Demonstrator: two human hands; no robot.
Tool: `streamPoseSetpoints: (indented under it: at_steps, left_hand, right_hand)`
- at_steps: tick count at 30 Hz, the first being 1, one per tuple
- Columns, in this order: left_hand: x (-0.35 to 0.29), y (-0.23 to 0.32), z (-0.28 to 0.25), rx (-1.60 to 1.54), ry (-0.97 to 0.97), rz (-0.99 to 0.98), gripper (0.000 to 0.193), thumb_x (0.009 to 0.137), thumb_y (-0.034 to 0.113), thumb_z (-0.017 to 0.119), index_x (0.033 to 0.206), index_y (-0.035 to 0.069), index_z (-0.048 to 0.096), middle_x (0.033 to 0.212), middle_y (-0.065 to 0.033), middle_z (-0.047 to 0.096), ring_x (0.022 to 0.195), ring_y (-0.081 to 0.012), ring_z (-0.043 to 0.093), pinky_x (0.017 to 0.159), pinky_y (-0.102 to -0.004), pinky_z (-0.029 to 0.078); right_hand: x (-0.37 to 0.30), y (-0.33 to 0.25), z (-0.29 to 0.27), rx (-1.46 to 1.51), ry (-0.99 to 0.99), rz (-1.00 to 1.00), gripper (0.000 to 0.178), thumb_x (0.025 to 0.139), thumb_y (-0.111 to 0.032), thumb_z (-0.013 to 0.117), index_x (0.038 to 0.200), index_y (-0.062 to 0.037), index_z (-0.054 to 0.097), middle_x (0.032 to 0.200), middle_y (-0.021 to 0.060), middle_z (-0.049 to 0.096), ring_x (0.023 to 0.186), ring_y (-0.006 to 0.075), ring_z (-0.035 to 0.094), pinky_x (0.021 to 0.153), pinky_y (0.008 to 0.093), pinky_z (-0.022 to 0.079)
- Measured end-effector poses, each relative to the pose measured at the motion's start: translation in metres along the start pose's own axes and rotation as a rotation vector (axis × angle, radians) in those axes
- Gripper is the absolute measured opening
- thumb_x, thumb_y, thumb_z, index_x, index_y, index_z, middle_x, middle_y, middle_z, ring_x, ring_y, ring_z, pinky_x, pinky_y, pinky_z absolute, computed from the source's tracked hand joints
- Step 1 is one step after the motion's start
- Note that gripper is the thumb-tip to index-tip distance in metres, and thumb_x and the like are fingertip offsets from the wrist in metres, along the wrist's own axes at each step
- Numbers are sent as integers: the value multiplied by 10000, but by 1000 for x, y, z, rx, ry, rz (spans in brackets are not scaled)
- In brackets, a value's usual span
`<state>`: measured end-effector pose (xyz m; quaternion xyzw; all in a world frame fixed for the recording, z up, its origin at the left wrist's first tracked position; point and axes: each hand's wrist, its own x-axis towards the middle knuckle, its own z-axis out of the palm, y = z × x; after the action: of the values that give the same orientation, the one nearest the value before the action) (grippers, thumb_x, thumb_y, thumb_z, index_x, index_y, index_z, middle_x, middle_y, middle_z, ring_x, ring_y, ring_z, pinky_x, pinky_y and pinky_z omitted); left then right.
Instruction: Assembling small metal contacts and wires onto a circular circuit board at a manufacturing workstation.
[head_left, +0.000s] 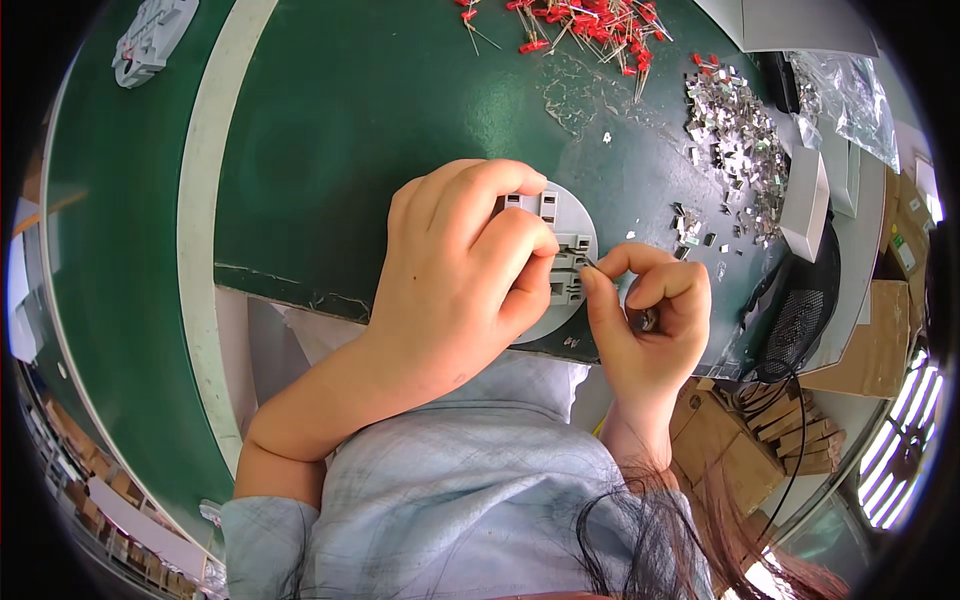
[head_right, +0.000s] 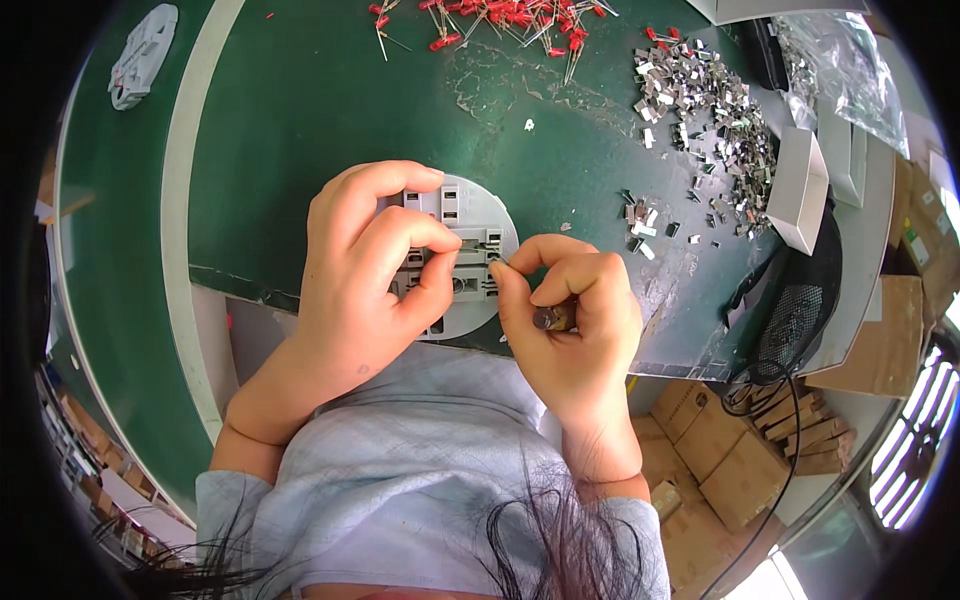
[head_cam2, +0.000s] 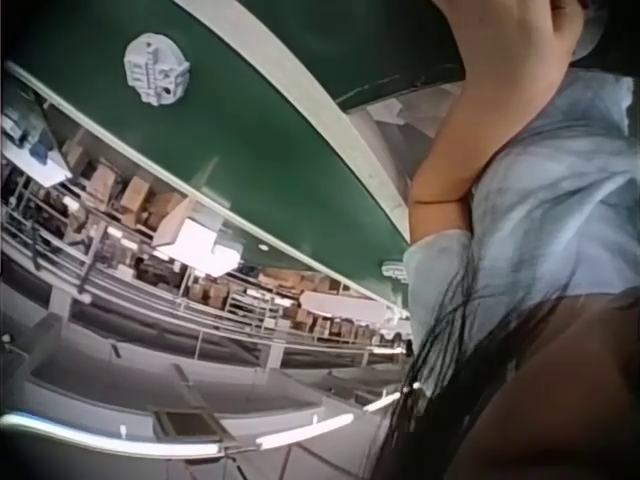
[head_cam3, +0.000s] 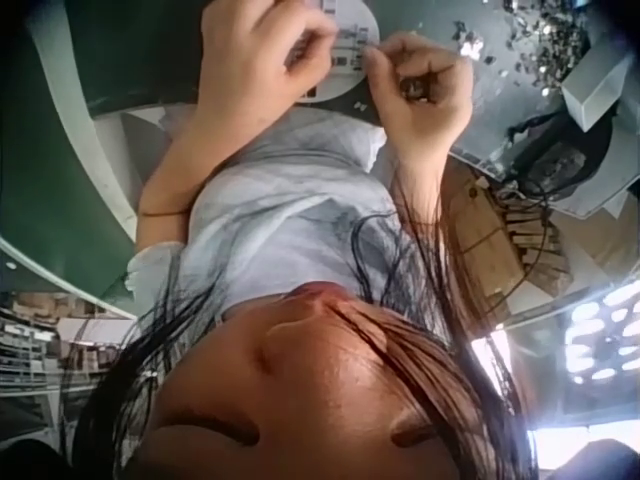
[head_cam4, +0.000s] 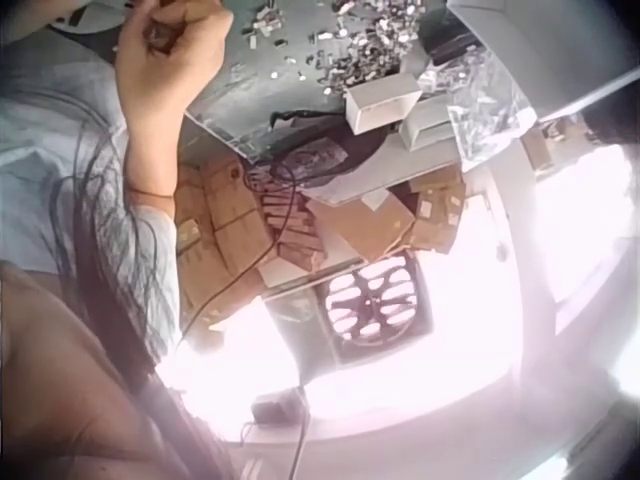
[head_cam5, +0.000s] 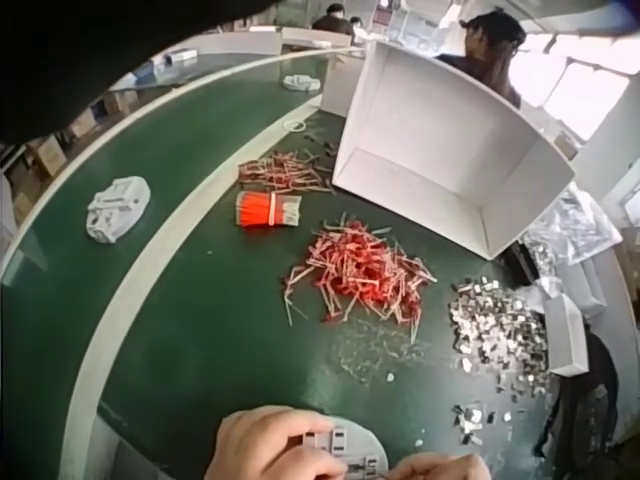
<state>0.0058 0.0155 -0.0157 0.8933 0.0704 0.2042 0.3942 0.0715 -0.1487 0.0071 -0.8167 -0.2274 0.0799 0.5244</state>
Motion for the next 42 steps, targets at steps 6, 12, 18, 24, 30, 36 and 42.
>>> streamPoseSetpoints:
  at_steps: [6,12,18,24,30,36,42]
  left_hand:
    - [1,0,-1,-1,-11,-2,255,691,-32,762,866,107,639,1235,-68,591,1133,-302,552,943,-403,437]
    - [0,-1,-1,-36,-10,7,254,681,-13,766,870,103,641,1231,-71,592,1143,-300,553,967,-411,416]
    - [1,-1,1,-58,56,27,246,682,31,756,865,99,606,1182,-68,587,1092,-274,586,909,-427,418]
    - [0,-4,1,-62,21,29,264,670,-21,763,862,105,632,1220,-67,597,1120,-304,573,955,-412,415]
    - [1,-5,2,-47,31,44,266,669,-37,758,854,105,631,1204,-64,602,1107,-300,581,937,-406,424]
    - [0,-4,4,-31,61,66,230,699,2,749,851,107,613,1164,-60,605,1087,-286,590,913,-418,427]
    - [-2,-6,6,-28,92,94,213,719,22,744,856,114,609,1150,-61,608,1087,-286,594,911,-432,425]
  right_hand:
    - [14,-7,-11,-333,-151,-257,363,788,40,780,836,-93,446,871,64,675,551,149,539,526,286,404]
    - [49,-51,-19,-903,-583,-575,253,756,-46,699,820,-89,458,879,50,676,603,221,569,635,339,454]
    - [70,-65,-15,-1017,-767,-579,132,776,-104,651,803,-68,528,811,44,663,635,210,603,631,344,447]
    - [63,-43,-30,-403,-565,6,99,781,-8,731,863,-20,677,820,83,655,699,236,660,619,343,514]
    - [53,-30,-24,-343,-488,14,155,763,40,767,893,-32,724,880,72,684,711,204,647,600,306,491]
    - [53,-16,-32,-494,-494,-427,246,706,16,770,937,-55,728,872,24,680,631,172,591,535,306,417]
    - [21,-34,-28,-1038,-408,-578,235,789,-135,702,1020,-98,716,842,18,655,599,178,562,562,339,412]
